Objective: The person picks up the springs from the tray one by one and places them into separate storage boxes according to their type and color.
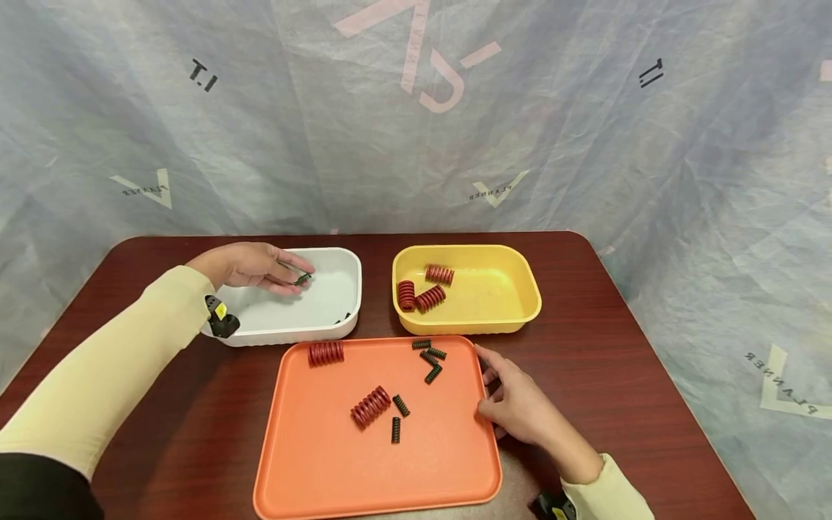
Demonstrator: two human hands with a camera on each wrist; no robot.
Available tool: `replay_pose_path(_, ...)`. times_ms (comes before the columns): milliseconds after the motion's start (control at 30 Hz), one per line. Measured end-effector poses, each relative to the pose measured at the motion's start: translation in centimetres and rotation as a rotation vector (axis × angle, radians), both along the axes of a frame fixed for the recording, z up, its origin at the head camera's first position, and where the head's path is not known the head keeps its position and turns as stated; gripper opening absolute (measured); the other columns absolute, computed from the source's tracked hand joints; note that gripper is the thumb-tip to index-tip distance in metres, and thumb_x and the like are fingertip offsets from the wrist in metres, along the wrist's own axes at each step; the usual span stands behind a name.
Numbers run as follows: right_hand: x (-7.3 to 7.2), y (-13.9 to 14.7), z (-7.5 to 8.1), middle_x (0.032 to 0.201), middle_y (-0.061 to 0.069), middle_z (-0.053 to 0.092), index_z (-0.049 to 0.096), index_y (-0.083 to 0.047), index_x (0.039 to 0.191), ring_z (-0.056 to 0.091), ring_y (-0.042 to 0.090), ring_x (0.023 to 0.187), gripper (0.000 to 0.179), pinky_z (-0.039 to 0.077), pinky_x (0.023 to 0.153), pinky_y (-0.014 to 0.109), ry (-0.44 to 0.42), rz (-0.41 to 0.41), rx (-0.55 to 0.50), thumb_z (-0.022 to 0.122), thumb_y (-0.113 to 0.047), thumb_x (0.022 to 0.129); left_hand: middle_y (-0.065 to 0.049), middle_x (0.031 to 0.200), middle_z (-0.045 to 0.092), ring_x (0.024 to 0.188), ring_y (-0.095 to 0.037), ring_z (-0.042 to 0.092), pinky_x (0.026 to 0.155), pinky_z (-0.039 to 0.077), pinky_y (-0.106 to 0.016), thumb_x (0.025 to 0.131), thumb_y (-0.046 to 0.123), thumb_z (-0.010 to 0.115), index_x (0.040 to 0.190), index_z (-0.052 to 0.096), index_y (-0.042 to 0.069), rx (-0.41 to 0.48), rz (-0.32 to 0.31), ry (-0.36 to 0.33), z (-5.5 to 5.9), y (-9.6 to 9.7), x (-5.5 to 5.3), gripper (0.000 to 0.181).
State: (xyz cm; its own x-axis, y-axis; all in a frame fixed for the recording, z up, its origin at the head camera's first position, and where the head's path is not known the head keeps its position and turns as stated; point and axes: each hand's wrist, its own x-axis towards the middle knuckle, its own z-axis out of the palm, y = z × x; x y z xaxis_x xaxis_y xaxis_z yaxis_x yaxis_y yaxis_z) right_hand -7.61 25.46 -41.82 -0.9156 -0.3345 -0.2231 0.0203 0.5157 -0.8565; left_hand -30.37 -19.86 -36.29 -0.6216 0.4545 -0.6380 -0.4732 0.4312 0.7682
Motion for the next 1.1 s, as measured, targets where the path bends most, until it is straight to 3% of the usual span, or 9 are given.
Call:
replay_pose_path(367, 0.0, 0.0, 0.0, 0.11, 0.02, 0.052, 0.026, -0.004, 0.161, 0.067, 0.027, 0.074, 0.084, 0.059, 0.044, 0.039, -0.005, 0.005, -0.005, 0.067, 0.007, 0.089, -0.02, 0.122, 0.062, 0.102, -0.024, 0.071, 0.104, 0.054, -0.04, 0.104, -0.008, 0.053, 0.153, 0.042, -0.005, 0.015, 0.016, 0.002, -0.6, -0.1, 0.2, 0.051)
replay_pose_path(700, 0.0, 0.0, 0.0, 0.11, 0.021, 0.052, 0.026, -0.004, 0.161, 0.067, 0.027, 0.073, 0.085, 0.059, 0.043, 0.04, -0.006, 0.006, -0.013, 0.067, 0.007, 0.088, -0.021, 0.125, 0.066, 0.102, -0.025, 0.072, 0.103, 0.055, -0.042, 0.104, -0.006, 0.055, 0.153, 0.041, -0.005, 0.013, 0.007, 0.011, -0.3, -0.2, 0.4, 0.051)
replay_pose_path(900, 0.0, 0.0, 0.0, 0.109, 0.02, 0.052, 0.026, -0.004, 0.161, 0.067, 0.027, 0.073, 0.084, 0.059, 0.044, 0.04, -0.002, 0.006, -0.003, 0.067, 0.008, 0.088, -0.025, 0.143, 0.056, 0.106, -0.025, 0.07, 0.105, 0.053, -0.044, 0.105, -0.005, 0.054, 0.154, 0.041, -0.004, 0.017, -0.011, 0.038, 0.4, 0.0, 0.8, 0.051)
replay_pose_path(1100, 0.0, -0.1, 0.0, 0.11, 0.02, 0.052, 0.027, -0.004, 0.161, 0.067, 0.027, 0.073, 0.084, 0.059, 0.044, 0.039, -0.008, 0.0, 0.002, 0.067, 0.008, 0.088, -0.027, 0.15, 0.048, 0.111, -0.026, 0.069, 0.104, 0.053, -0.044, 0.105, 0.001, 0.056, 0.153, 0.044, -0.002, 0.086, -0.062, 0.122, 1.8, 1.4, 1.8, 0.049)
